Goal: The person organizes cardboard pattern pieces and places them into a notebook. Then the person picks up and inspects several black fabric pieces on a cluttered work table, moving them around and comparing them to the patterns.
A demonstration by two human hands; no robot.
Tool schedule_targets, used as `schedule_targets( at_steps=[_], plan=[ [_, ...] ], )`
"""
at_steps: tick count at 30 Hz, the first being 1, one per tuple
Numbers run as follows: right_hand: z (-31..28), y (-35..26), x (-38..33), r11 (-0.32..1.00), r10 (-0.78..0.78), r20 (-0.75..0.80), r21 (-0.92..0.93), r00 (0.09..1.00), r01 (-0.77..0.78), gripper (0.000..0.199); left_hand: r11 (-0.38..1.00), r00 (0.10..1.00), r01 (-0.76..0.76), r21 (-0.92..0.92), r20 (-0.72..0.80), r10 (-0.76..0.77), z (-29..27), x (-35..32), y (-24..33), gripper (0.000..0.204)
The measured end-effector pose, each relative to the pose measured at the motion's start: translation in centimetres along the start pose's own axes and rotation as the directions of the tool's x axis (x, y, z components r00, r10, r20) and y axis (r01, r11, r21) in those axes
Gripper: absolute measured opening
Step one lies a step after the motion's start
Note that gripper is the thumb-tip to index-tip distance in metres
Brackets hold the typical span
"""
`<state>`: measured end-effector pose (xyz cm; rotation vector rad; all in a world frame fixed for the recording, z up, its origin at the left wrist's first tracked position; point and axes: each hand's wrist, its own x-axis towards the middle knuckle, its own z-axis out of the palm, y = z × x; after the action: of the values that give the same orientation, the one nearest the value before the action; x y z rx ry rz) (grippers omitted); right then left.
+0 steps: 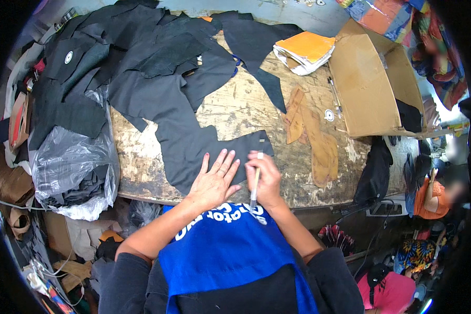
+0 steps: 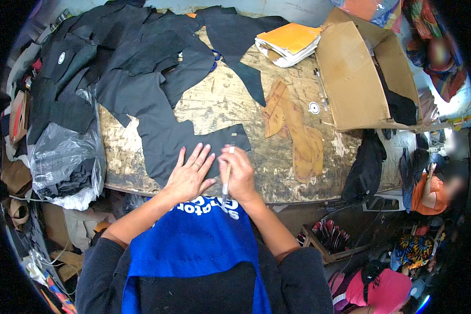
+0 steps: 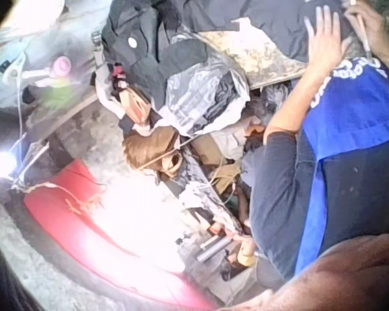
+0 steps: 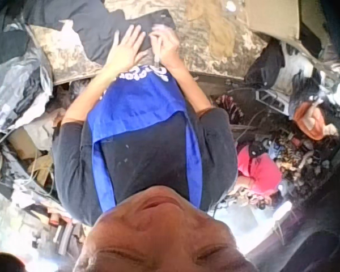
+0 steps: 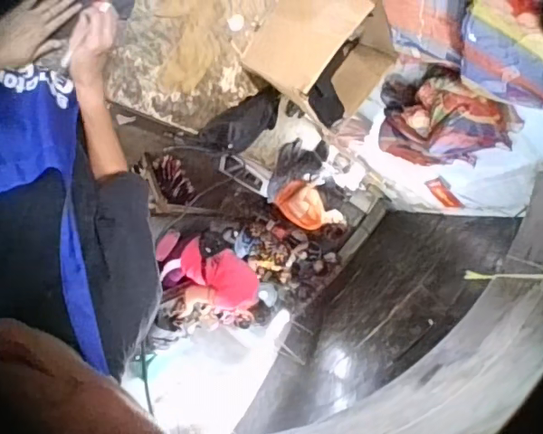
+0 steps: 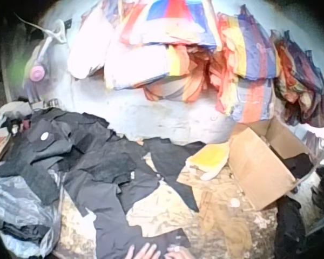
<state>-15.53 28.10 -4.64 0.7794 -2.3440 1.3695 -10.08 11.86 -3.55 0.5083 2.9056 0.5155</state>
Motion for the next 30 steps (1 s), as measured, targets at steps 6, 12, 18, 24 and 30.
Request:
schedule_targets(
  at_steps=[6,12,18,24,30],
  plan=[
    [1.7,0.8,0.4,0.995,0.007,0.203,-0.099,0.979,0.013,0.018,0.985,0.985,0.174,0.006,-0.013,-0.174,0.1,-1.4,-1.6,0.063],
    [-0.8,2.8,1.6,0.904,0.204,0.154,-0.408,0.967,-0.126,0.025,0.822,0.827,0.556,0.12,-0.172,-0.534,-2.0,-2.9,-7.7,0.062],
    [-1.2,3.7,2.9,0.859,0.275,0.121,-0.477,0.954,-0.187,0.027,0.81,0.825,0.563,0.161,-0.161,-0.542,-3.7,-1.1,-11.2,0.053],
    [-1.8,3.6,2.4,0.911,0.277,0.106,-0.344,0.955,-0.226,0.026,0.871,0.882,0.467,0.152,-0.155,-0.445,-5.7,1.7,-14.4,0.054],
    [-10.1,2.7,-5.8,0.981,0.188,-0.614,0.088,0.767,-0.17,0.023,0.92,0.764,0.369,-0.133,-0.52,-0.382,-4.3,-0.5,-15.1,0.056]
  ],
)
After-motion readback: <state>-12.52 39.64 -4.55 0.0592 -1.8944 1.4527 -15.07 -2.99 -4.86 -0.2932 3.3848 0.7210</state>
